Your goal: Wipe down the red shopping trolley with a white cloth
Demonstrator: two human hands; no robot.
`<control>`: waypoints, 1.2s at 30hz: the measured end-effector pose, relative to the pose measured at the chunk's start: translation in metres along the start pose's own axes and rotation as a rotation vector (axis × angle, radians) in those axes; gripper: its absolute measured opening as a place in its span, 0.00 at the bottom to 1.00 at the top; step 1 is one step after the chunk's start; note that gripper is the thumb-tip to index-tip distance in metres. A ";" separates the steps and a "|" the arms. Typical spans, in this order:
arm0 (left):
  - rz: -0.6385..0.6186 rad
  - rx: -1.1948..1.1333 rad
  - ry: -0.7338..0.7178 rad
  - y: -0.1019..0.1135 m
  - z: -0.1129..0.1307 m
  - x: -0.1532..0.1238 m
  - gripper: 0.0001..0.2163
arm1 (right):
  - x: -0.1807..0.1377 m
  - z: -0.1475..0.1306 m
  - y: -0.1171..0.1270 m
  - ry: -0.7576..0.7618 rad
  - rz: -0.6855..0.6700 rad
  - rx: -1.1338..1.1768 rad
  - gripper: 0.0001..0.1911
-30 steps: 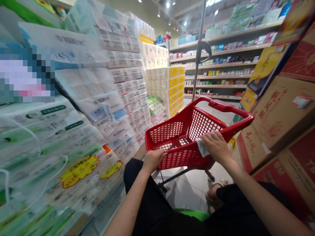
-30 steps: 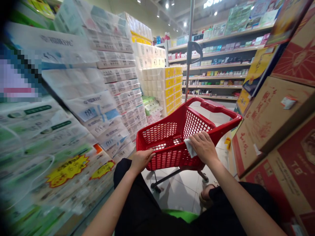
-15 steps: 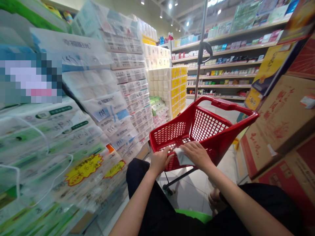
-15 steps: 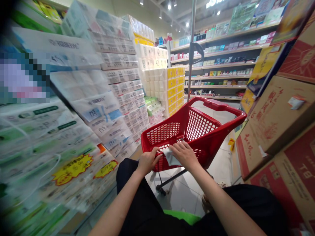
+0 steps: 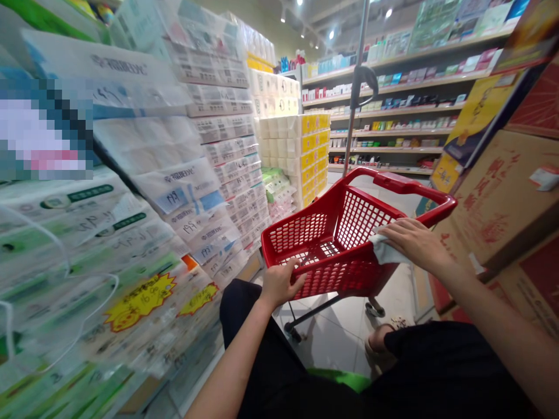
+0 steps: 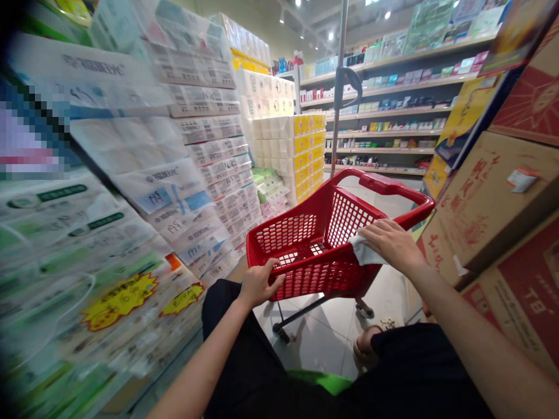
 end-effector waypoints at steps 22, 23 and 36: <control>0.218 -0.383 0.047 0.013 0.024 0.002 0.34 | 0.067 -0.208 -0.054 0.050 -0.089 0.348 0.05; 0.253 -0.414 0.031 0.016 0.027 0.003 0.35 | 0.070 -0.218 -0.057 0.053 -0.101 0.381 0.04; 0.098 -0.391 -0.010 -0.002 0.049 0.003 0.27 | 0.052 -0.161 -0.024 -0.094 -0.051 0.553 0.16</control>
Point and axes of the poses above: each hand's wrist, its own x-axis towards the middle knuckle, its own y-axis out of the back of the hand, z = x × y, the point moved 9 cm from there along x, towards the middle knuckle, and after that the axes turned 13 degrees about z, right-handed, at the moved point
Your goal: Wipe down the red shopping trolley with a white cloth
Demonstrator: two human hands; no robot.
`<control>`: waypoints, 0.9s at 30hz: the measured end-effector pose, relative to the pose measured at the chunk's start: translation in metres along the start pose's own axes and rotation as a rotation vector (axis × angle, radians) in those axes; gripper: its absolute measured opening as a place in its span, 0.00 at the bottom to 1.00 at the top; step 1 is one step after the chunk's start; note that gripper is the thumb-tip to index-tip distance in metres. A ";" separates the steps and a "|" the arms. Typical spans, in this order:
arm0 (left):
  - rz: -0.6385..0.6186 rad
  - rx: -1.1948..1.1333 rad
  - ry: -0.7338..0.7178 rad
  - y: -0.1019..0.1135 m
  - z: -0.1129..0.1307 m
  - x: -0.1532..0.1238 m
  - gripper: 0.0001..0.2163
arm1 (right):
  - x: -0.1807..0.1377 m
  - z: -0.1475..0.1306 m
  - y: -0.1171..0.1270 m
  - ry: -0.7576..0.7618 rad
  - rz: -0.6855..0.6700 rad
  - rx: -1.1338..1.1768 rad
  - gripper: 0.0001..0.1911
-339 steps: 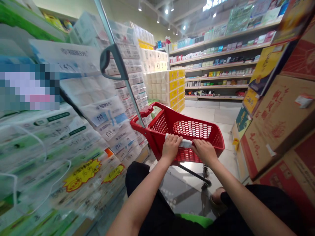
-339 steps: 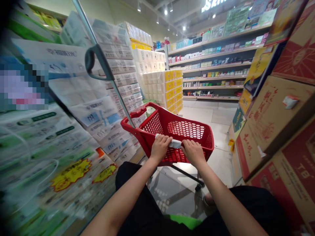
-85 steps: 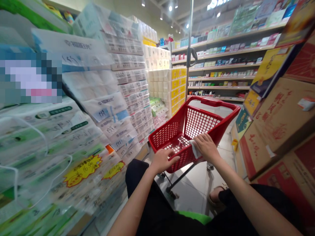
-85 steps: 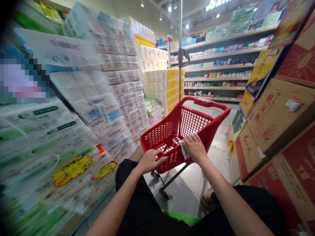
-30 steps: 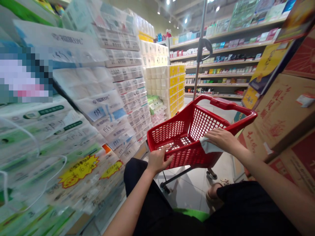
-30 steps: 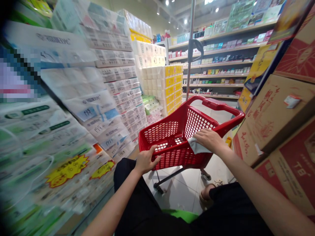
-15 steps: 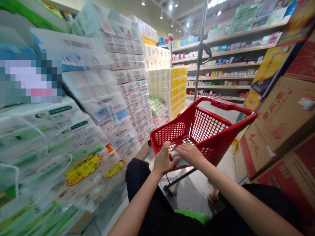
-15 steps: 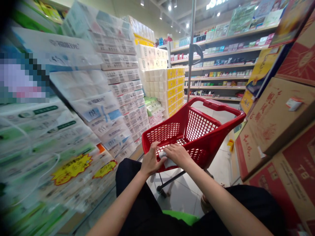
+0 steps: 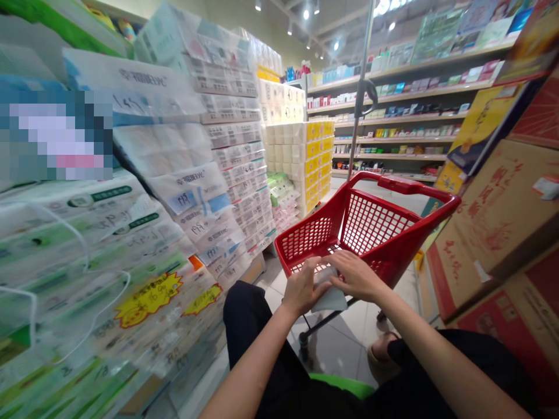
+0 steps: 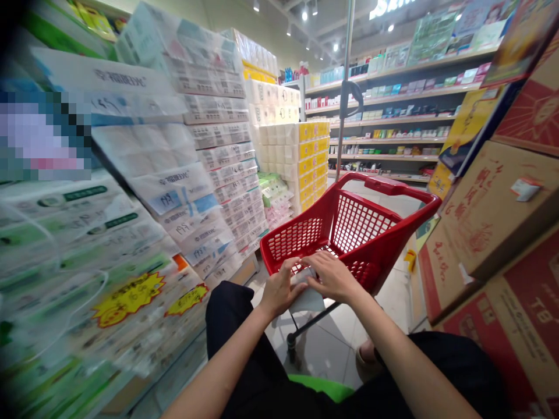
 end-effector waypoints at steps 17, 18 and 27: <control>-0.240 0.417 -0.083 -0.058 0.036 0.034 0.12 | -0.025 0.058 0.016 -0.186 0.180 -0.286 0.15; -0.236 0.402 -0.087 -0.054 0.030 0.028 0.12 | -0.026 0.061 0.016 -0.181 0.178 -0.277 0.15; -0.202 0.131 -0.342 -0.001 -0.010 -0.025 0.13 | -0.036 0.077 0.022 -0.192 0.178 -0.216 0.14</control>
Point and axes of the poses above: each hand's wrist, its own x-axis towards the middle knuckle, its own y-axis out of the back of the hand, z = x × y, the point moved 9 cm from there along x, towards the middle knuckle, and after that the axes turned 13 degrees about z, right-handed, at the moved point
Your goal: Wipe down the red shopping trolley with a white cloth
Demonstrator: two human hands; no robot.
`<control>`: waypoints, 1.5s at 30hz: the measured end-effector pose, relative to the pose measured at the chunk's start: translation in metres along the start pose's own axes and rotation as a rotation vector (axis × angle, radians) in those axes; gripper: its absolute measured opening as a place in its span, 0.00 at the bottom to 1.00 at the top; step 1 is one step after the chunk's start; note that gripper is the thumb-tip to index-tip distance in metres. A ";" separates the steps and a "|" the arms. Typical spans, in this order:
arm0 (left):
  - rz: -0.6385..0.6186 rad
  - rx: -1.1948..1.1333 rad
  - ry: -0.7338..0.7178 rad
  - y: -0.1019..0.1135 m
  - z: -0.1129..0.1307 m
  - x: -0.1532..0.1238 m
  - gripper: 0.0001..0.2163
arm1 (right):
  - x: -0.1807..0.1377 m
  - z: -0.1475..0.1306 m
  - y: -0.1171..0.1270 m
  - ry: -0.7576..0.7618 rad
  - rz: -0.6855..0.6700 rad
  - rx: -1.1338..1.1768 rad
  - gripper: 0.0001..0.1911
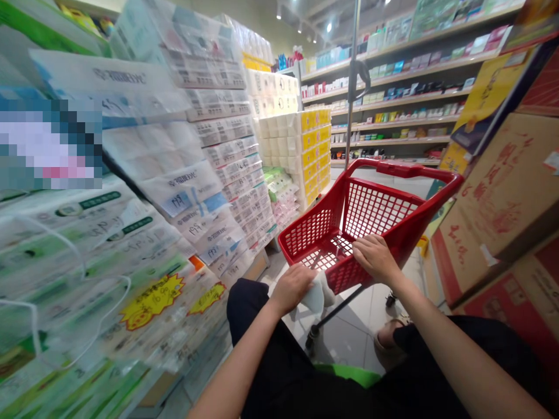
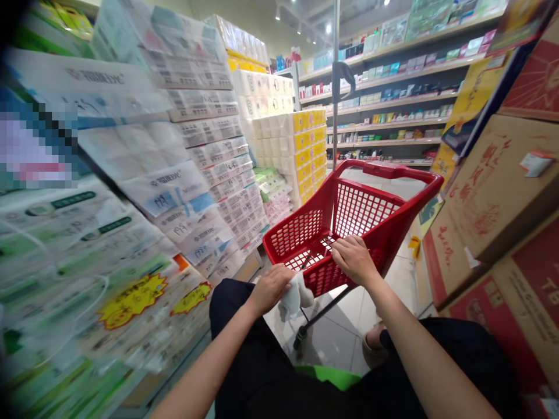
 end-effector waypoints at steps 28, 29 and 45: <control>0.034 0.177 0.078 -0.023 0.049 0.034 0.19 | -0.007 0.065 0.016 -0.023 -0.025 -0.179 0.17; 0.045 0.190 0.083 -0.025 0.054 0.035 0.19 | -0.008 0.059 0.017 -0.032 -0.013 -0.206 0.17; -0.014 0.206 -0.098 -0.001 0.002 0.007 0.16 | -0.019 -0.054 -0.005 -0.039 -0.239 -0.115 0.26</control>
Point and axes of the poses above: each hand's wrist, its own x-axis towards the middle knuckle, its own y-axis out of the back of the hand, z = x × y, the point moved 9 cm from there along x, towards the middle knuckle, and after that the axes turned 13 degrees about z, right-handed, at the moved point
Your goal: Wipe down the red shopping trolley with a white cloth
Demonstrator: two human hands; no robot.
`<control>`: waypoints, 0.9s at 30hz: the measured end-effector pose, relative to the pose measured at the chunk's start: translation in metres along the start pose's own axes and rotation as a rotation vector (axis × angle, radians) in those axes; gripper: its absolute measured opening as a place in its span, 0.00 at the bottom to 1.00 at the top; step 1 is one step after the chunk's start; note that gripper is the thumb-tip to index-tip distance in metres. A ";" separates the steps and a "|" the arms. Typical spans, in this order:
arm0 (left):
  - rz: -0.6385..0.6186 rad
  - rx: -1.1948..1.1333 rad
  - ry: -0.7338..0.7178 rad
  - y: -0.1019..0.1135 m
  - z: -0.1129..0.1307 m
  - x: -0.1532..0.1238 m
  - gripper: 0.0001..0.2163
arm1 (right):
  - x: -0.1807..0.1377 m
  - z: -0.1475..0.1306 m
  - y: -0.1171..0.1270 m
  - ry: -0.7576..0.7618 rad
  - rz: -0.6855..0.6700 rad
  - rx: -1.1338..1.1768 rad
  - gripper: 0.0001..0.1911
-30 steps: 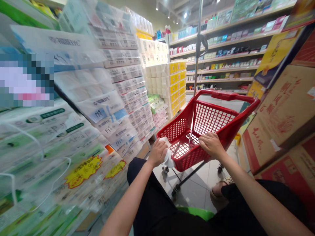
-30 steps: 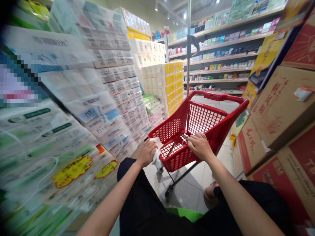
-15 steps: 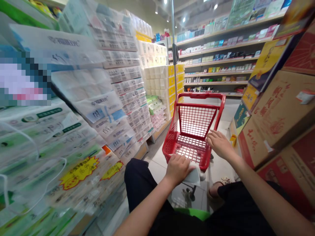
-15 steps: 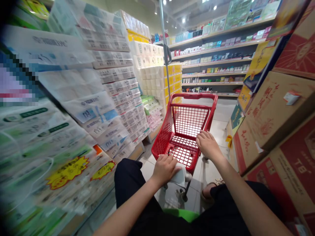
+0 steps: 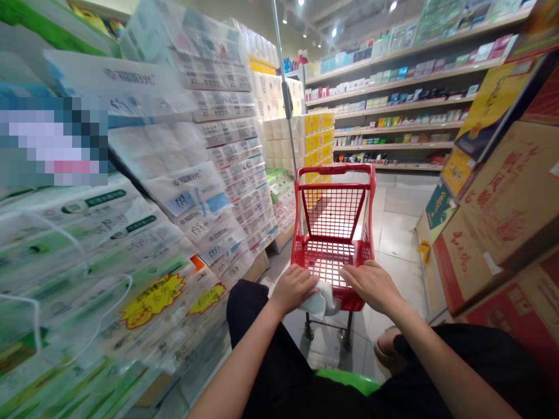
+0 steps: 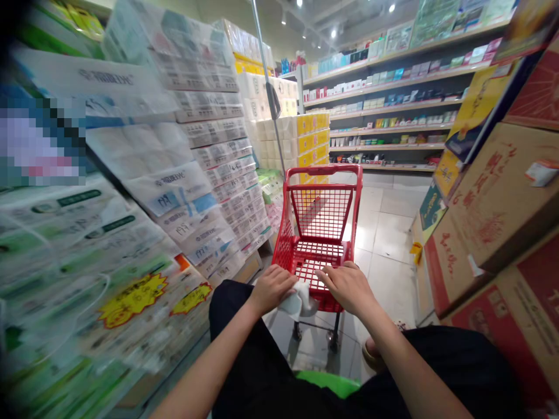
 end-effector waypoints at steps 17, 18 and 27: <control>0.135 0.069 0.134 0.000 0.035 0.011 0.13 | -0.008 -0.013 -0.025 -0.042 -0.225 -0.184 0.22; 0.122 0.065 0.121 -0.002 0.042 0.014 0.14 | -0.011 -0.009 -0.021 -0.055 -0.196 -0.185 0.22; 0.057 -0.099 -0.324 -0.005 0.062 0.012 0.16 | -0.040 0.048 0.008 -0.122 -0.073 -0.046 0.24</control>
Point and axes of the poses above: each hand's wrist, its own x-axis towards the middle knuckle, its own y-axis out of the back of the hand, z = x × y, the point moved 9 cm from there along x, towards the middle knuckle, and after that the axes turned 13 degrees about z, right-handed, at the moved point
